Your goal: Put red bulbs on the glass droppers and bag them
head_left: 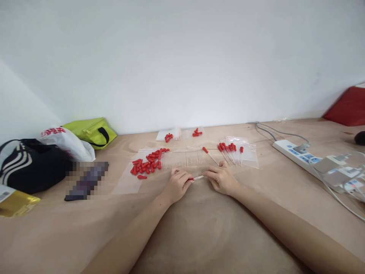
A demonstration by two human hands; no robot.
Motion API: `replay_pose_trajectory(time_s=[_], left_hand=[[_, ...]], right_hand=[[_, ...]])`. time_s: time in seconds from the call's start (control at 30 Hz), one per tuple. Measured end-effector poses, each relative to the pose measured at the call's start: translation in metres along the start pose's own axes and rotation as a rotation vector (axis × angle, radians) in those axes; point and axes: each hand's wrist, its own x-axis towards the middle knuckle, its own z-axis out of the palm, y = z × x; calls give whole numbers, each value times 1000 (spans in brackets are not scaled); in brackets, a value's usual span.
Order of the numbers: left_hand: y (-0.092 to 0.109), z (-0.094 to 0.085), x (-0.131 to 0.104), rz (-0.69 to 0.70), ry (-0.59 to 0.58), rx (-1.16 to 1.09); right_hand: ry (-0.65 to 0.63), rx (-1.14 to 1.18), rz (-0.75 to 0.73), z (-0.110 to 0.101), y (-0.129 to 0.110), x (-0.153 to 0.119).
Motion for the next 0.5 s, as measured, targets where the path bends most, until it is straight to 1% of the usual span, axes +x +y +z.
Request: replay_pose_trajectory(time_s=[0.1,0.23,0.33,0.5], left_hand=[[0,0,0,31,-10,36],[1,-1,0,72,-22,51],[1,-2,0,92,-29,63],[0,-1,-1,92,-23,46]], right_hand=[[35,-51,-33,-4,-4,0],[48,-49,-33,-5,-8,-2],[36,-48,-25,-4,-11,-3],[-25,-61,-10,-3,-11,-3]])
